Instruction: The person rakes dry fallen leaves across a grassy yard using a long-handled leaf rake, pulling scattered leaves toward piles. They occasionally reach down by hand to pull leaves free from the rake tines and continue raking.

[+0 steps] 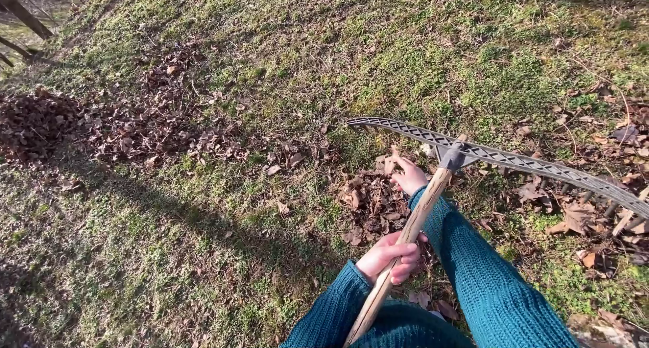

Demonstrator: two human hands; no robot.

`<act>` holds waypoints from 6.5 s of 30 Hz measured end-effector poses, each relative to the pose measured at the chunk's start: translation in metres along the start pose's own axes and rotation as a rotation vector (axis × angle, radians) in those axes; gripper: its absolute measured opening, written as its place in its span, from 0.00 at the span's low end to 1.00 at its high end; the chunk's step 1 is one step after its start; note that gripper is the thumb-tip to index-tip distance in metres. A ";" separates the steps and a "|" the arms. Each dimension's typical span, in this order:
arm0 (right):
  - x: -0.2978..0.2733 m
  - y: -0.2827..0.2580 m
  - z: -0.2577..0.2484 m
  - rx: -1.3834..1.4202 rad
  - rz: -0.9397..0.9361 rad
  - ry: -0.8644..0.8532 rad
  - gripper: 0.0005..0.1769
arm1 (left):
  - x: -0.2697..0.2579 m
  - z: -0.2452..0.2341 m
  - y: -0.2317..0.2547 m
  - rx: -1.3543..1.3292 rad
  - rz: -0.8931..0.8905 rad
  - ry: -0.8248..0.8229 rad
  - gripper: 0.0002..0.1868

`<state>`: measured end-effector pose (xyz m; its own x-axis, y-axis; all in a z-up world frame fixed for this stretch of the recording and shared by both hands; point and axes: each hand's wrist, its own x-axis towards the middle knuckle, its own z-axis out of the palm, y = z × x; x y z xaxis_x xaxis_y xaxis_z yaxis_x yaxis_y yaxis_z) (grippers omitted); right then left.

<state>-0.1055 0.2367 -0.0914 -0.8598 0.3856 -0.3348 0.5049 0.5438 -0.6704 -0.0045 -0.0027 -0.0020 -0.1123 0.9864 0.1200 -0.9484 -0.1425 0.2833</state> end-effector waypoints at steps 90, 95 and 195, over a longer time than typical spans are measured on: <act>0.075 0.428 0.420 2.383 0.092 -1.463 0.24 | 0.046 0.007 0.086 1.127 0.198 0.812 0.17; 0.112 0.251 0.378 2.324 0.569 -0.747 0.29 | 0.043 0.066 0.112 1.396 0.462 0.384 0.13; 0.283 -0.170 0.508 1.778 1.093 -0.353 0.15 | -0.255 -0.197 0.498 1.151 0.733 0.560 0.18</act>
<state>-0.4739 -0.1251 -0.4085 -0.4213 -0.2603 -0.8688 0.2765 -0.9492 0.1503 -0.5066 -0.3095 -0.0792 -0.8039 0.5309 0.2679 0.0921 -0.3339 0.9381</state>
